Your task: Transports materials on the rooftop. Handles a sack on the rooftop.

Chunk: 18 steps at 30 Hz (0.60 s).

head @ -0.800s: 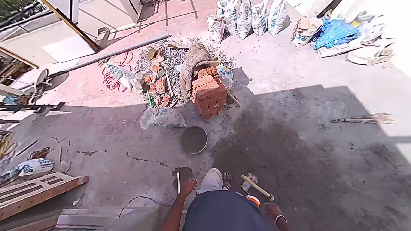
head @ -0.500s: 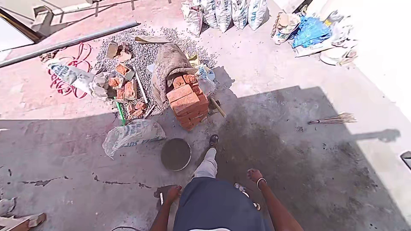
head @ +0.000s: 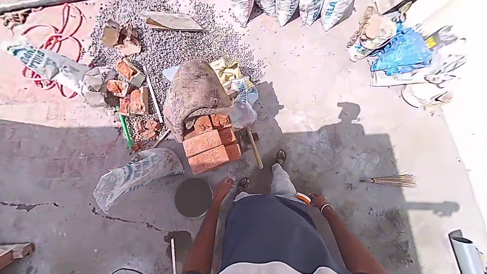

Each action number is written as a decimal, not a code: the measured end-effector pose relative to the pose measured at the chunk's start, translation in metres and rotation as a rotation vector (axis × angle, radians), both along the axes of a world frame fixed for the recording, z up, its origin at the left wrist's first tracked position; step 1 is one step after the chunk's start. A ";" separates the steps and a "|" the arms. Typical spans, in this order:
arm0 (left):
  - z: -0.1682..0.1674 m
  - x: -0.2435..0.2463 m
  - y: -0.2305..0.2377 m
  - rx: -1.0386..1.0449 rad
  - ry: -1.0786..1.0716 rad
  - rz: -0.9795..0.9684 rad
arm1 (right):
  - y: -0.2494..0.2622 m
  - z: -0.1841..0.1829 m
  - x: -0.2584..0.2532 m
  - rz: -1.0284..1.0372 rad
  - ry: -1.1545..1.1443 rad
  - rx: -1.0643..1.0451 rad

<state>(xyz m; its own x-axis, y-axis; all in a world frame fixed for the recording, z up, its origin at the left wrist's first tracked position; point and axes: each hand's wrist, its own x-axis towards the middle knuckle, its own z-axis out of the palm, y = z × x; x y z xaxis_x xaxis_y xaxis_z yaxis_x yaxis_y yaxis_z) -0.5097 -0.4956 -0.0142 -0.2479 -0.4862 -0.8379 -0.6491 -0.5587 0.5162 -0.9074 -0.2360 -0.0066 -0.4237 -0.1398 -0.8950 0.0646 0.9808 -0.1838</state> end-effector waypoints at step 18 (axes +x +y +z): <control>-0.073 -0.423 -0.176 0.168 -0.179 0.182 | -0.277 -0.076 -0.394 0.285 -0.224 0.286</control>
